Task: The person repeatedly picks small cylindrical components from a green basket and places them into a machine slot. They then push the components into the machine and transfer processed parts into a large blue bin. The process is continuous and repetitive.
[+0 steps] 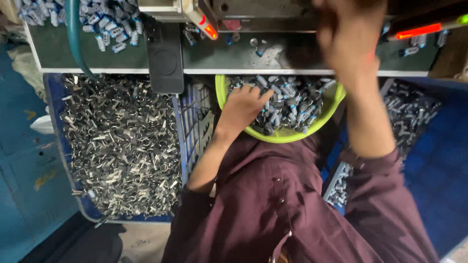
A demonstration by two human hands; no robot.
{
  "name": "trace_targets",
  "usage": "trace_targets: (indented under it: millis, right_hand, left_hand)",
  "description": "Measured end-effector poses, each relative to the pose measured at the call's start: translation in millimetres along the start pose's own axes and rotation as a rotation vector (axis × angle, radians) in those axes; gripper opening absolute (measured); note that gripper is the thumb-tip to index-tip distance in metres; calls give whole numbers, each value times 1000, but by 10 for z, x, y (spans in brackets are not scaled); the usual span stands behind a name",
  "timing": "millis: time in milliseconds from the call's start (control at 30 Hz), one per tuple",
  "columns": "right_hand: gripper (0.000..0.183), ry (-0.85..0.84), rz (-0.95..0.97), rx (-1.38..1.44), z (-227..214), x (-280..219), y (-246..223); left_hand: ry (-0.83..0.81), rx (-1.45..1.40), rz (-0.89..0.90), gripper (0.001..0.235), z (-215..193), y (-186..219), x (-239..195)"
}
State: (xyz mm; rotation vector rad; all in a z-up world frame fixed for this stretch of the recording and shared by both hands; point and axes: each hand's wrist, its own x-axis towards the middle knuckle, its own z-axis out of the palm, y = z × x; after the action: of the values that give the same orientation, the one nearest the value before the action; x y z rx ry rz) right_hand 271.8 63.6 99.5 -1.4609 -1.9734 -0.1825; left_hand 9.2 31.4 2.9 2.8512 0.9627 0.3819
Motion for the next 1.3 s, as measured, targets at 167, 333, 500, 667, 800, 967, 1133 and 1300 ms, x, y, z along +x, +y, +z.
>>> trace_targets:
  millis: [167, 333, 500, 667, 800, 967, 1133, 1300]
  right_hand:
    - [33, 132, 31, 340, -87, -429, -675]
    - [33, -50, 260, 488, 151, -914, -987]
    - [26, 22, 343, 553, 289, -1221, -1168]
    - [28, 2, 610, 943, 386, -1289, -1097]
    - [32, 37, 736, 1132, 470, -1465, -1104]
    - [31, 191, 775, 1236, 718, -1535, -1051]
    - [25, 442, 935, 1384, 619, -1341, -819]
    - [40, 500, 422, 860, 290, -493, -408]
  left_hand:
    - [-76, 65, 72, 19, -44, -125, 28]
    - [120, -238, 13, 33, -314, -114, -11]
    - [358, -524, -173, 34, -385, 150, -138]
    - [402, -1004, -263, 22, -452, 284, -65]
    - [391, -980, -361, 17, -395, 404, -172]
    - [338, -1081, -409, 15, -398, 365, -274]
    - [198, -2783, 379, 23, -567, -126, -610]
    - [258, -2192, -746, 50, -406, -47, -788]
